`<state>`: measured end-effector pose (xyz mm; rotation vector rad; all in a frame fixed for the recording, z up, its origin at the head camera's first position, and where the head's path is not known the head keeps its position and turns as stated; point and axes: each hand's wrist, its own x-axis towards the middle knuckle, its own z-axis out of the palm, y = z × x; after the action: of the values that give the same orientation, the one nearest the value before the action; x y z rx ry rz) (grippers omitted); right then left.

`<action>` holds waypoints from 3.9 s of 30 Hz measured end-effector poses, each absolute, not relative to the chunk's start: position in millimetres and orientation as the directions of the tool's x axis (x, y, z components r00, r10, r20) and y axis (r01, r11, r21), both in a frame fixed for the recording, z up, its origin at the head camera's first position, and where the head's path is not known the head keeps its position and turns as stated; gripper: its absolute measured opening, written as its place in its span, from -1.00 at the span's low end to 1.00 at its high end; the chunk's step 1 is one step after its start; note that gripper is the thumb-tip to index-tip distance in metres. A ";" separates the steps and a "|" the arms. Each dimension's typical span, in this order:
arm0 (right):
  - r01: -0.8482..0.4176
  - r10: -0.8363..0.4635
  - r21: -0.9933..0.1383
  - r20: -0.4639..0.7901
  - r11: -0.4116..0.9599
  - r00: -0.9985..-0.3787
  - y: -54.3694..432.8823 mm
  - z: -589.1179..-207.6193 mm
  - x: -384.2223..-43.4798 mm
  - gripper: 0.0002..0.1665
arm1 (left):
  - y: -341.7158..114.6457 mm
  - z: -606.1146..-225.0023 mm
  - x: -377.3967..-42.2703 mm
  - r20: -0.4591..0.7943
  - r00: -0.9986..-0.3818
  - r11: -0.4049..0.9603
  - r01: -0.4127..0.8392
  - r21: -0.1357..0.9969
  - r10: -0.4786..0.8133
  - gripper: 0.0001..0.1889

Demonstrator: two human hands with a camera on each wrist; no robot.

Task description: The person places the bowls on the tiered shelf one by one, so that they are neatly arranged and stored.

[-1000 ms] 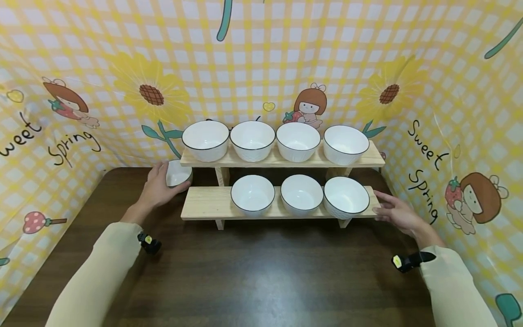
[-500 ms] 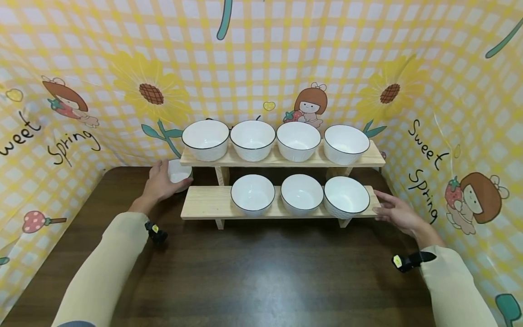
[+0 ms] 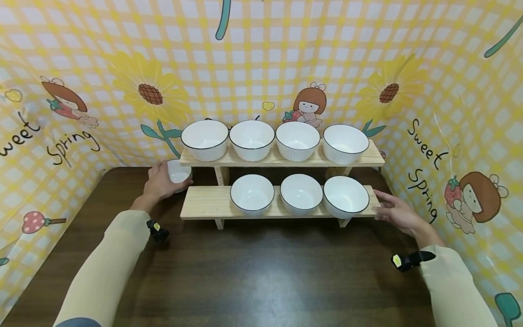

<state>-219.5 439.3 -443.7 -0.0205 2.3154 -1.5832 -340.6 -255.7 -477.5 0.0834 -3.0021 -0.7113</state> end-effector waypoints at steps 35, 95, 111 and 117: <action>0.191 -0.168 -0.886 -0.284 0.422 -0.944 438.6 -443.7 -220.0 -0.08 | -278.1 -449.5 -316.2 0.058 -0.998 0.936 0.032 0.350 0.012 0.25; 0.158 -0.217 -0.916 -0.250 0.368 -0.944 439.7 -443.1 -220.2 -0.08 | -248.5 -372.5 -212.0 0.183 -0.925 0.871 0.377 0.316 0.334 0.27; 0.172 -0.207 -0.908 -0.266 0.383 -0.942 439.1 -444.1 -220.7 -0.07 | -220.0 -376.9 -207.5 0.171 -0.893 0.829 0.451 0.331 0.417 0.23; 0.161 -0.219 -0.910 -0.258 0.382 -0.941 437.1 -443.0 -220.6 -0.07 | -207.7 -382.7 -212.1 0.166 -0.883 0.817 0.469 0.334 0.439 0.24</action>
<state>-220.6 437.1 -443.0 -0.0509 2.3105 -1.5784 -212.1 -207.7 -382.7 -0.7305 -2.9171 -0.5681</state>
